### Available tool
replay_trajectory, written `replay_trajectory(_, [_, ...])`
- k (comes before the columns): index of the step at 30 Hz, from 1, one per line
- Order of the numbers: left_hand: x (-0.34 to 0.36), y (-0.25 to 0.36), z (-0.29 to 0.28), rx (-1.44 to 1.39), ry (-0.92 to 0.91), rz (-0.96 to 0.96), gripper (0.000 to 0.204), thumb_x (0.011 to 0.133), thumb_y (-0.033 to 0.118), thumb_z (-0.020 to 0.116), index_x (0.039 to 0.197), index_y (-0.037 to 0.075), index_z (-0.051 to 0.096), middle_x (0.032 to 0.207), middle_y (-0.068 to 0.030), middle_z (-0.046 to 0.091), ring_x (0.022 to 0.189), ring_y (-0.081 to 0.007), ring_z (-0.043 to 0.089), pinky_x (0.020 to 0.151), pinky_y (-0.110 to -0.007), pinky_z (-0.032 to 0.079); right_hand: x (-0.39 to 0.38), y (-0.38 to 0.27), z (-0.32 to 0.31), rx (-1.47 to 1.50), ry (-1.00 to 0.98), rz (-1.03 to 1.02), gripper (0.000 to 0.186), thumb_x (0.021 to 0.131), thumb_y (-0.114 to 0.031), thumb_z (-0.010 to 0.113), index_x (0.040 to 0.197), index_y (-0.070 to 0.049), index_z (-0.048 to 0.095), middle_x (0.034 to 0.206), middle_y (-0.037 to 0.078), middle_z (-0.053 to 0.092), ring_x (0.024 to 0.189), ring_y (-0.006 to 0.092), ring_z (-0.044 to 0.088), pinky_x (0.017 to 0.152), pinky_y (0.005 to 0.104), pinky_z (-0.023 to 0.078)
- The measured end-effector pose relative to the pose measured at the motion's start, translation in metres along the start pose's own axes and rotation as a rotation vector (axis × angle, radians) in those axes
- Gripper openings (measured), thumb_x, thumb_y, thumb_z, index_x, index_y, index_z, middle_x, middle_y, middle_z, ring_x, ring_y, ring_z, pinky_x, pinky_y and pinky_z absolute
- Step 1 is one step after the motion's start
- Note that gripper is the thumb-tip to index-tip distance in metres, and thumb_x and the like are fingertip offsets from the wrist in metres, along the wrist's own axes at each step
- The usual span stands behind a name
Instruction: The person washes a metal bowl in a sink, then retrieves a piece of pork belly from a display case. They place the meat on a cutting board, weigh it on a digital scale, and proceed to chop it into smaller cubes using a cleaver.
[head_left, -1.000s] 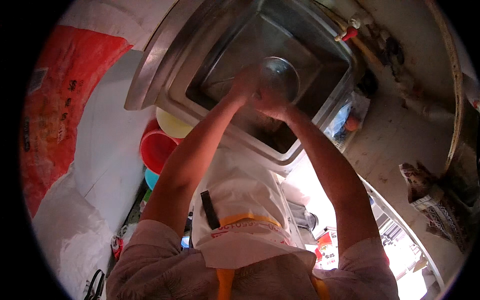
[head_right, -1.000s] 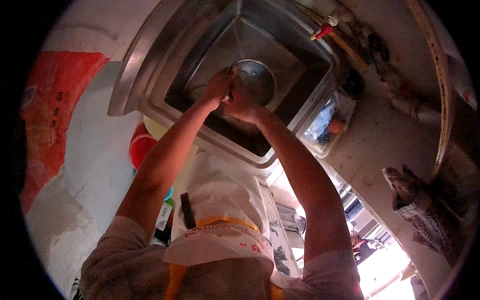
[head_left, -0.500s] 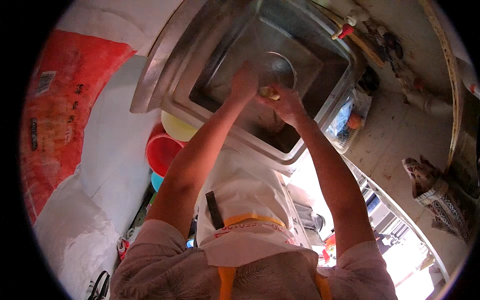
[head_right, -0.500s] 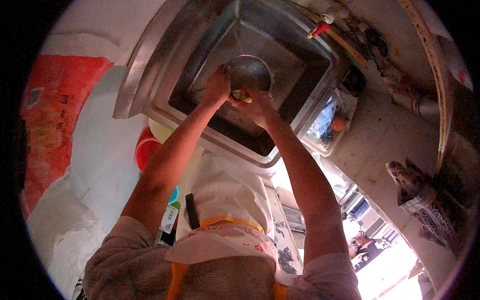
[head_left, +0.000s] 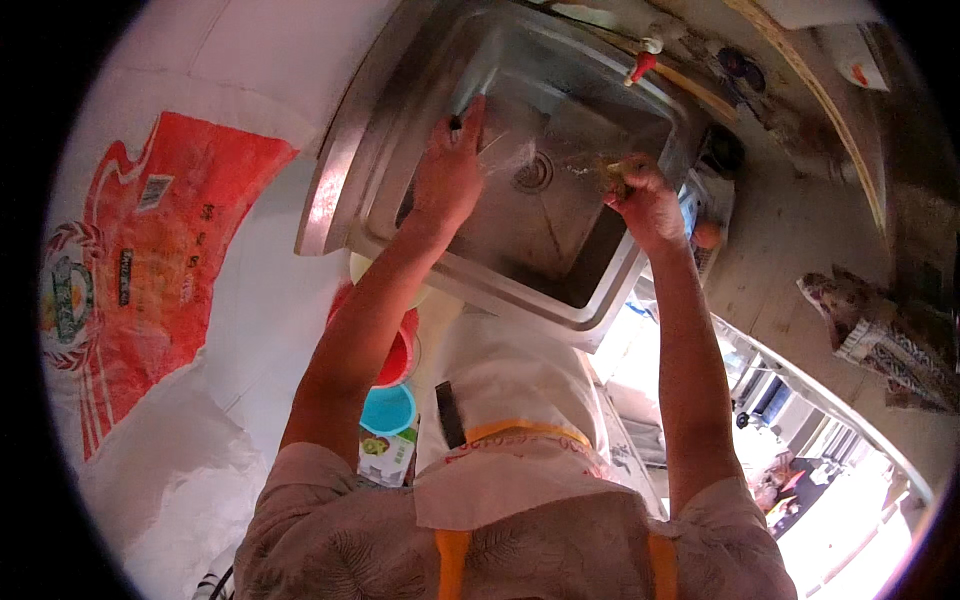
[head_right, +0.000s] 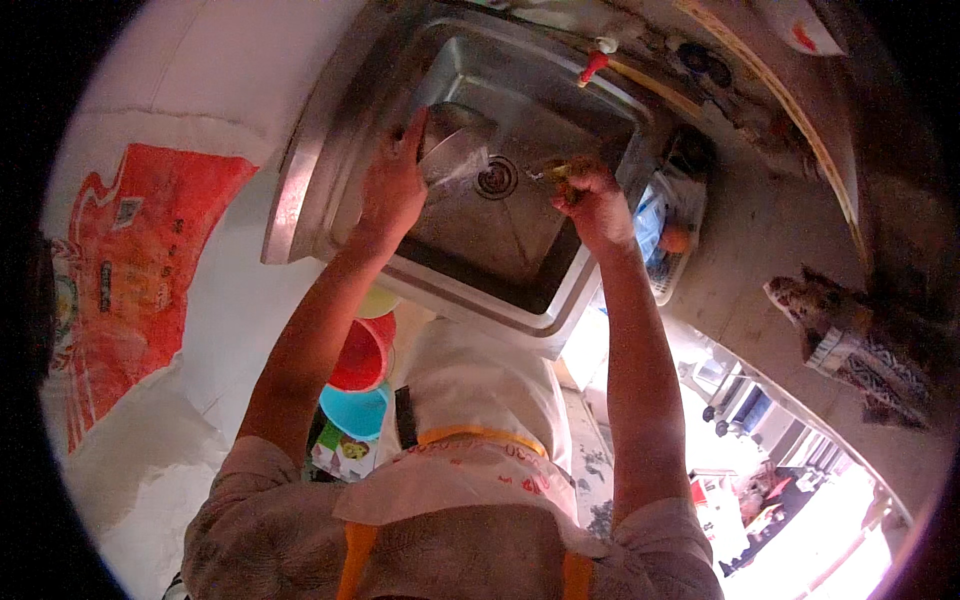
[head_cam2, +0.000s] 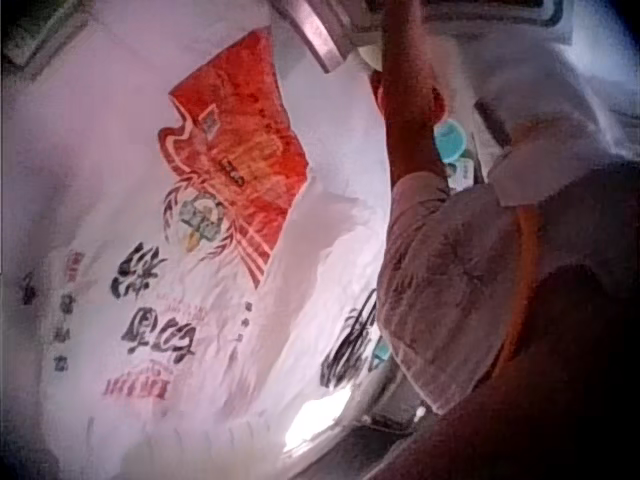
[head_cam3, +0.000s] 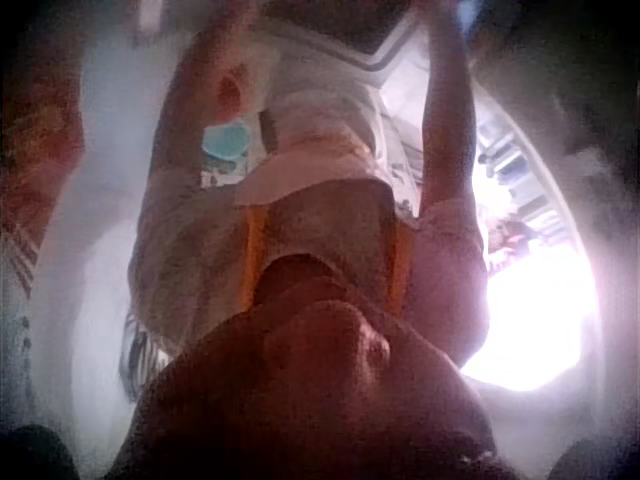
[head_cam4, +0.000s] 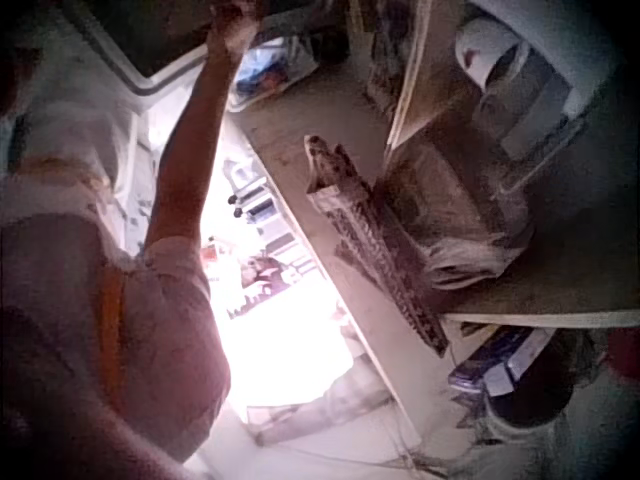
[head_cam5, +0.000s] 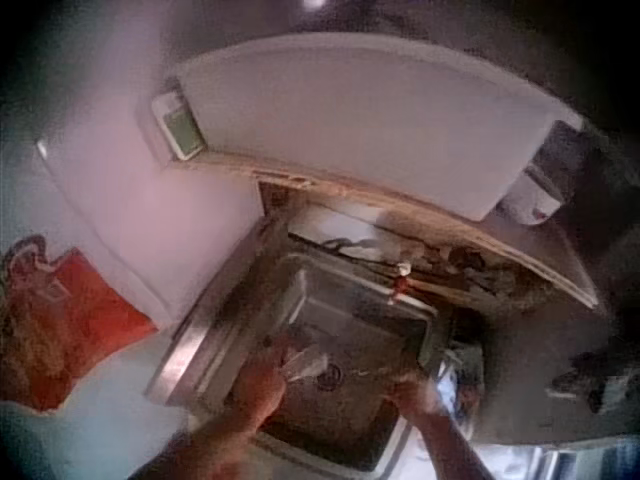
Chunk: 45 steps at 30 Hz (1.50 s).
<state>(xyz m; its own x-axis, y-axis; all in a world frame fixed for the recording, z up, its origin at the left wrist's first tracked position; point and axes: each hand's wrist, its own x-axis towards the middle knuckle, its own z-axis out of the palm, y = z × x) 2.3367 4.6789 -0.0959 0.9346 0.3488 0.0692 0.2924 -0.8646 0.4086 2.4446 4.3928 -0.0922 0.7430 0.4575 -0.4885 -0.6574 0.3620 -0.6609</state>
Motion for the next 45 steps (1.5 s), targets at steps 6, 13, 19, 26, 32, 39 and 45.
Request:
replay_trajectory(6, [0.004, 0.001, -0.057, 0.018, 0.321, 0.342, 0.084, 0.086, -0.004, 0.068, 0.159, 0.028, 0.043, 0.133, -0.0186, 0.057, 0.114, -0.0358, 0.062, 0.088, -0.044, 0.059, 0.004, -0.012, 0.024, -0.352, 0.109, -0.272, 0.025, 0.099, -0.030, 0.074, 0.109, -0.013, 0.060, 0.084, -0.004, 0.052, 0.069, 0.0099, 0.053, 0.061, 0.0307, 0.048])
replay_trajectory(13, [0.011, -0.002, -0.107, 0.019, 0.533, 0.524, 0.086, 0.076, 0.004, 0.080, 0.155, 0.019, 0.049, 0.136, -0.0172, 0.057, 0.117, -0.0358, 0.061, 0.096, -0.043, 0.057, 0.002, -0.038, 0.063, -0.988, 0.386, -0.455, 0.039, 0.104, -0.042, 0.062, 0.102, -0.003, 0.067, 0.083, 0.016, 0.069, 0.080, 0.0300, 0.070, 0.068, 0.0418, 0.053])
replay_trajectory(19, [0.007, -0.023, -0.068, 0.043, 0.394, 0.491, 0.094, 0.073, -0.004, 0.079, 0.156, 0.024, 0.048, 0.130, -0.0173, 0.060, 0.111, -0.0358, 0.063, 0.089, -0.043, 0.059, 0.057, 0.026, 0.004, -1.411, 0.502, -0.421, 0.049, 0.106, -0.050, 0.050, 0.121, -0.008, 0.070, 0.103, 0.026, 0.072, 0.104, 0.0469, 0.069, 0.086, 0.0516, 0.053])
replay_trajectory(26, [0.000, -0.041, -0.050, -0.001, 0.316, 0.297, 0.094, 0.075, -0.009, 0.070, 0.158, 0.025, 0.044, 0.141, -0.0183, 0.054, 0.126, -0.0398, 0.058, 0.100, -0.045, 0.056, 0.066, 0.033, 0.019, -1.372, 0.462, -0.466, 0.048, 0.107, -0.045, 0.049, 0.103, -0.002, 0.071, 0.096, 0.028, 0.071, 0.095, 0.0497, 0.068, 0.077, 0.0522, 0.052])
replay_trajectory(32, [-0.020, -0.041, -0.051, -0.094, 0.375, 0.203, 0.089, 0.080, -0.005, 0.072, 0.159, 0.024, 0.042, 0.138, -0.0224, 0.054, 0.122, -0.0433, 0.059, 0.097, -0.050, 0.056, 0.036, 0.005, 0.060, -1.065, 0.484, -0.438, 0.055, 0.107, -0.042, 0.053, 0.080, 0.004, 0.067, 0.076, 0.022, 0.072, 0.077, 0.0274, 0.073, 0.069, 0.0454, 0.053])
replay_trajectory(39, [0.001, -0.049, -0.023, 0.097, 0.094, 0.243, 0.076, 0.091, -0.007, 0.061, 0.159, 0.017, 0.038, 0.137, -0.0263, 0.055, 0.121, -0.0458, 0.058, 0.101, -0.051, 0.054, 0.058, 0.071, -0.037, -1.390, 0.585, -0.187, 0.058, 0.100, -0.051, 0.057, 0.105, 0.004, 0.074, 0.089, 0.029, 0.073, 0.094, 0.0458, 0.074, 0.085, 0.0522, 0.057])
replay_trajectory(45, [-0.013, -0.048, -0.016, -0.191, 0.087, -0.020, 0.058, 0.097, -0.004, 0.053, 0.153, 0.006, 0.044, 0.141, -0.0262, 0.054, 0.129, -0.0431, 0.055, 0.108, -0.050, 0.048, -0.014, 0.031, -0.020, -1.646, 0.243, -0.460, 0.035, 0.104, -0.028, 0.053, 0.132, -0.009, 0.065, 0.126, 0.024, 0.064, 0.113, 0.0478, 0.062, 0.088, 0.0529, 0.054])
